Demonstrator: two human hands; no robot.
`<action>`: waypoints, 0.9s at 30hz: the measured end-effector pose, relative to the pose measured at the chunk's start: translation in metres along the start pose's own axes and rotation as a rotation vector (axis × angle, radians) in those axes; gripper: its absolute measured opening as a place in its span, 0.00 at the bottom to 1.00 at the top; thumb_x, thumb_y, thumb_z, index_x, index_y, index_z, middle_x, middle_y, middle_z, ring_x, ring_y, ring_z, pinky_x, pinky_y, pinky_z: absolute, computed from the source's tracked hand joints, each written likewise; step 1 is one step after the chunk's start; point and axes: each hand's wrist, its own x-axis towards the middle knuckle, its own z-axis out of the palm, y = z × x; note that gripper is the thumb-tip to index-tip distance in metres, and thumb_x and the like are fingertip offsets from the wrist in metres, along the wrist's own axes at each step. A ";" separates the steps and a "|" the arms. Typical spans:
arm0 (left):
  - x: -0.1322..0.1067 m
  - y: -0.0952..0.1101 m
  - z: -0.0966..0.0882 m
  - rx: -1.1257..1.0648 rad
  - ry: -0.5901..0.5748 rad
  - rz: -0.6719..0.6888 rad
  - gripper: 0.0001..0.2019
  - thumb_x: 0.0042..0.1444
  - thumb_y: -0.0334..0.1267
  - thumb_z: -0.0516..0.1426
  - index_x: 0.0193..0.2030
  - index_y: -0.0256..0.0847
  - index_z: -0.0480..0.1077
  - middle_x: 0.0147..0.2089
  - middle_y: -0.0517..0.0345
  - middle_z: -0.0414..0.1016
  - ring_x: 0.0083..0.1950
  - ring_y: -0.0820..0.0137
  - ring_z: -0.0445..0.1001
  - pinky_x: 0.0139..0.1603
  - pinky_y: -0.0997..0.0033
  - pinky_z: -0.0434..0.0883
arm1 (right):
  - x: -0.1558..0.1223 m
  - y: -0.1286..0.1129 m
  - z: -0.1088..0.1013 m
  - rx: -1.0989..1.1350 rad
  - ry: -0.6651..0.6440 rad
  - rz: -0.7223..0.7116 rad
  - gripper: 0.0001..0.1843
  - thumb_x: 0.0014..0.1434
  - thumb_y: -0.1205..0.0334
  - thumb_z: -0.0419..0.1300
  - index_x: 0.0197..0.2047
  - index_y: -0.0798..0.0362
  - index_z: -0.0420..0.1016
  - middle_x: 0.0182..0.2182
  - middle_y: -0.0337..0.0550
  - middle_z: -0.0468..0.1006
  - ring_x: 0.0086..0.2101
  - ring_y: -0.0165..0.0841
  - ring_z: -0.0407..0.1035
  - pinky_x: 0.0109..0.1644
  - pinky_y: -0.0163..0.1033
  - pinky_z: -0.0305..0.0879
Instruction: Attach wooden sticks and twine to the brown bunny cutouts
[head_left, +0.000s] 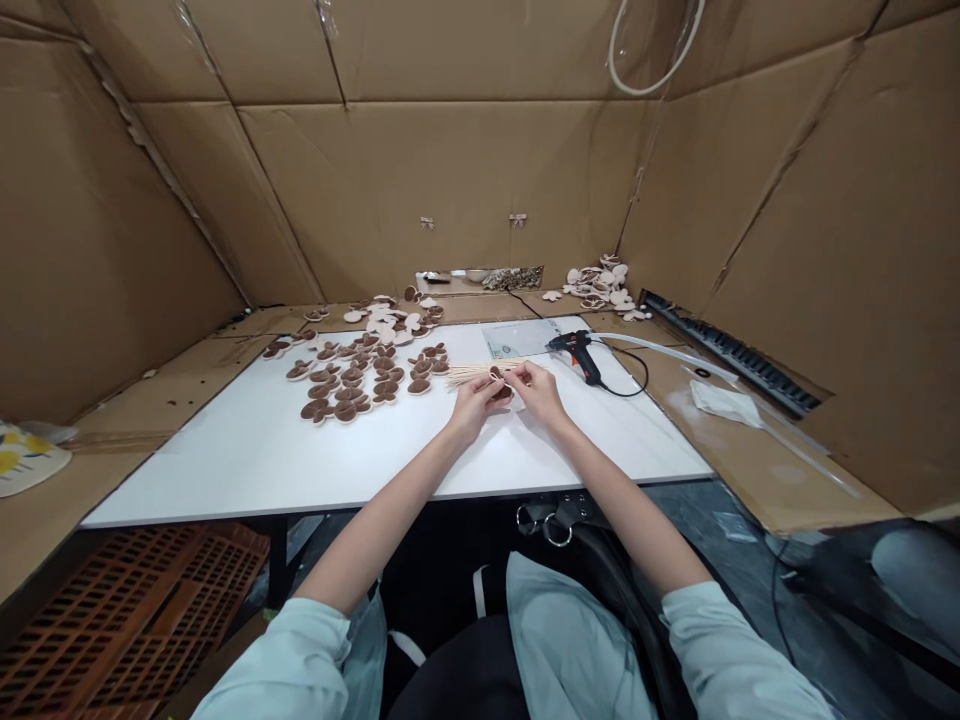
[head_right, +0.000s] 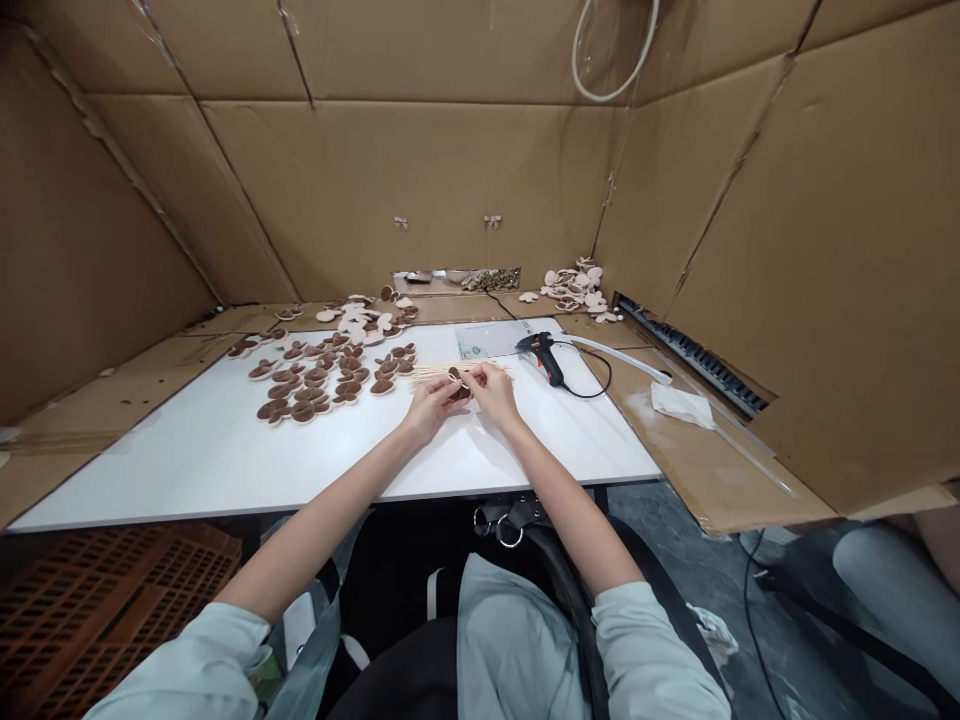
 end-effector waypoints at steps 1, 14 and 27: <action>0.000 0.000 0.000 -0.008 0.008 -0.002 0.09 0.38 0.34 0.64 0.26 0.34 0.71 0.28 0.59 0.71 0.29 0.75 0.71 0.39 0.70 0.69 | 0.000 -0.001 0.000 0.005 0.000 -0.002 0.11 0.47 0.54 0.56 0.22 0.53 0.66 0.19 0.37 0.70 0.23 0.28 0.63 0.30 0.34 0.59; 0.000 0.004 0.000 0.045 0.068 0.018 0.10 0.32 0.37 0.64 0.21 0.34 0.69 0.23 0.60 0.69 0.25 0.77 0.67 0.28 0.76 0.68 | 0.000 -0.002 -0.001 0.028 -0.014 0.040 0.11 0.46 0.56 0.57 0.21 0.54 0.66 0.19 0.37 0.70 0.23 0.28 0.63 0.32 0.35 0.58; 0.000 0.004 0.001 0.126 0.057 0.048 0.10 0.33 0.38 0.62 0.21 0.34 0.68 0.22 0.60 0.67 0.25 0.76 0.67 0.23 0.78 0.66 | 0.001 0.000 -0.002 0.081 0.008 0.064 0.12 0.44 0.53 0.58 0.22 0.54 0.66 0.21 0.37 0.71 0.24 0.28 0.63 0.31 0.35 0.60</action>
